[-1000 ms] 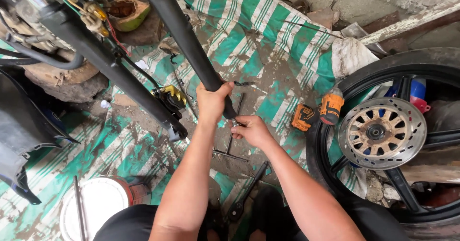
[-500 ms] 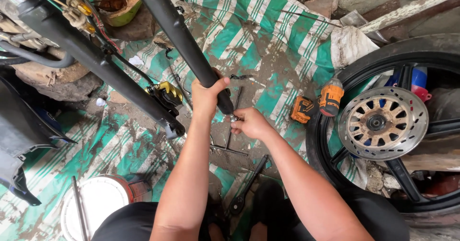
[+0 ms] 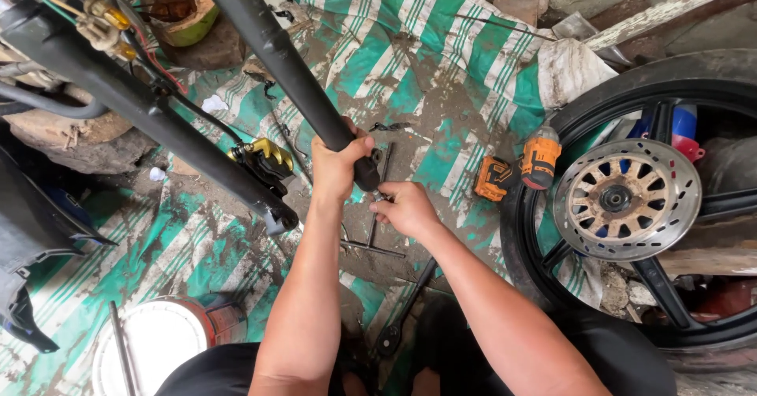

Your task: Adjusting and aligning the front forks of a motorcycle using a socket wrench and a metal rod for alignment checking.

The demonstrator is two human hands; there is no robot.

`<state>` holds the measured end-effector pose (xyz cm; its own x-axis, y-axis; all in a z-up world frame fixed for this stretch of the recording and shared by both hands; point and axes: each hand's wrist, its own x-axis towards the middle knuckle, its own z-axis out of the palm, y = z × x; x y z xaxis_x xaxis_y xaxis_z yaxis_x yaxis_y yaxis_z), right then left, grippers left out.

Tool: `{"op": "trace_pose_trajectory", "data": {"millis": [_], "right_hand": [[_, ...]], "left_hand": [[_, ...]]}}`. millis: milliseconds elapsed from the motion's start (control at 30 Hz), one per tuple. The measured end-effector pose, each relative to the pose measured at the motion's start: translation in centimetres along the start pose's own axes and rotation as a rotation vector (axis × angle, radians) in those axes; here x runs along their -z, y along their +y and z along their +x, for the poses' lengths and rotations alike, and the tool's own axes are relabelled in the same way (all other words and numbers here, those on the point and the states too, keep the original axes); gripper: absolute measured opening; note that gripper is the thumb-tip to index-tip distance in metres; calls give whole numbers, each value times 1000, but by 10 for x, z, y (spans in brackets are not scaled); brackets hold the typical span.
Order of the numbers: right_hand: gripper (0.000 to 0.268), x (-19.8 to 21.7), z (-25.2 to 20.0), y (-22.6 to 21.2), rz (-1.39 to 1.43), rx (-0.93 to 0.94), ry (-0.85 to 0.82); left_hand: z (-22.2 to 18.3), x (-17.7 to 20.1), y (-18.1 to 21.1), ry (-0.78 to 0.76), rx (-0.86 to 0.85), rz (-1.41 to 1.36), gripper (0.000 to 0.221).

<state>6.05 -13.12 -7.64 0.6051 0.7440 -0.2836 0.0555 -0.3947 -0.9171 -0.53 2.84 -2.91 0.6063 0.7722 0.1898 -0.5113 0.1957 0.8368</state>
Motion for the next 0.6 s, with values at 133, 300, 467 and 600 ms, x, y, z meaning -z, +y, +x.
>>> {"op": "trace_pose_trajectory", "data": {"millis": [133,300,467,600], "right_hand": [[35,-2,-8,-11,12,-17,32],[36,-4,-4,-7,-65,31,72],[23,-6,-5,1,-70,67,119],[22,-7,-14,-12,-96,73,150]], "left_hand": [[18,20,-26,-177,9,-192,40],[16,23,-32,-158,-1,-195,37],[-24,-39,11,544,161,547,46],[-17,-26,-16,579,154,598,34]]}}
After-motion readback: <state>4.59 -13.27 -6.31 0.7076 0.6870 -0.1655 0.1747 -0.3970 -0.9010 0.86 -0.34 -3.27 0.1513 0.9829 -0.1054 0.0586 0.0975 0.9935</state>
